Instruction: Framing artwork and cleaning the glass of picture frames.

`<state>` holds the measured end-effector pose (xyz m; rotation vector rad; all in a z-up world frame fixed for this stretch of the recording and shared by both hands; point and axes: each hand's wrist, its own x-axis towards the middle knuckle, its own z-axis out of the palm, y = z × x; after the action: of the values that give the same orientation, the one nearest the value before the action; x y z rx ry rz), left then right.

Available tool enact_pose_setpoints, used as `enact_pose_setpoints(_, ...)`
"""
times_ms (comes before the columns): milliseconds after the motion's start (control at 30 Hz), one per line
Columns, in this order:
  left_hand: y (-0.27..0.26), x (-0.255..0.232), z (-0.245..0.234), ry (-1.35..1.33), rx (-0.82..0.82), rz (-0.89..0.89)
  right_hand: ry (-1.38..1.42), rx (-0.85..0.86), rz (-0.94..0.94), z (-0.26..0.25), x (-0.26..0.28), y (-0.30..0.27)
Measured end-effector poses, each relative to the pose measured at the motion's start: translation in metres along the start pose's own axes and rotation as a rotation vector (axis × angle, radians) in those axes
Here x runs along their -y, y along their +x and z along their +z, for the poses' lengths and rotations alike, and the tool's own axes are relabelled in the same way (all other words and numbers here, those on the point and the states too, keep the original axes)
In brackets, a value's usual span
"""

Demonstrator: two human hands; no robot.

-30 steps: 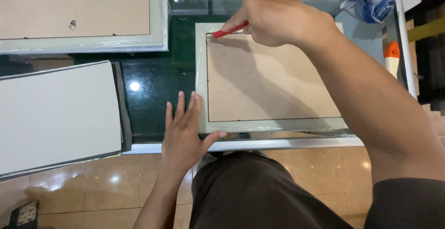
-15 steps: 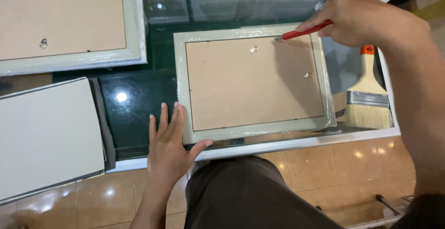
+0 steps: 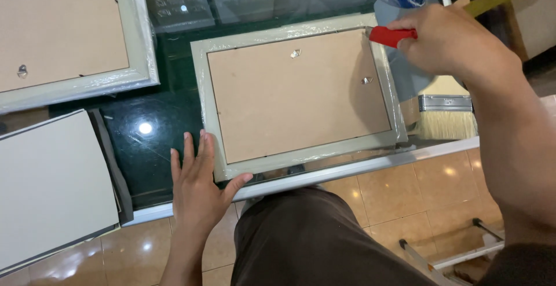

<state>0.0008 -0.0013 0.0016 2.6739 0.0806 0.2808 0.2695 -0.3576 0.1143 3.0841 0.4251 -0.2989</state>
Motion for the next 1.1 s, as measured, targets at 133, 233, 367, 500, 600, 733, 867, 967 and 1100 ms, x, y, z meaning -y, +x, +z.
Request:
enact_pose_setpoints(133,0.000,0.000,0.000,0.001,-0.013,0.008,0.042,0.060,0.079,-0.009,0.018,-0.034)
enact_pose_setpoints(233,0.000,0.000,0.001,0.000,-0.021,0.013,-0.027,0.198,0.182,-0.014,0.026,-0.061)
enact_pose_setpoints(367,-0.001,0.001,0.002,0.008,-0.022,0.012,-0.122,0.369,0.278,-0.037,0.046,-0.096)
enact_pose_setpoints(500,-0.001,0.001,0.002,-0.002,-0.021,0.003,-0.235,0.622,0.278,-0.036,0.036,-0.115)
enact_pose_setpoints(600,-0.001,0.001,0.002,-0.007,-0.009,0.002,-0.248,0.648,0.270,-0.045,0.048,-0.117)
enact_pose_setpoints(733,0.000,-0.001,-0.002,-0.004,-0.005,-0.003,0.053,0.371,0.155,-0.052,0.097,-0.098)
enact_pose_setpoints(867,-0.002,0.001,-0.003,-0.012,-0.025,-0.004,0.327,0.097,-0.262,-0.013,0.148,-0.043)
enact_pose_setpoints(967,-0.003,0.002,-0.004,-0.020,-0.027,0.002,0.441,0.085,-0.397,-0.009,0.197,-0.009)
enact_pose_setpoints(1100,-0.004,0.002,-0.004,-0.032,-0.047,0.019,0.478,-0.006,-0.443,0.010,0.228,0.025)
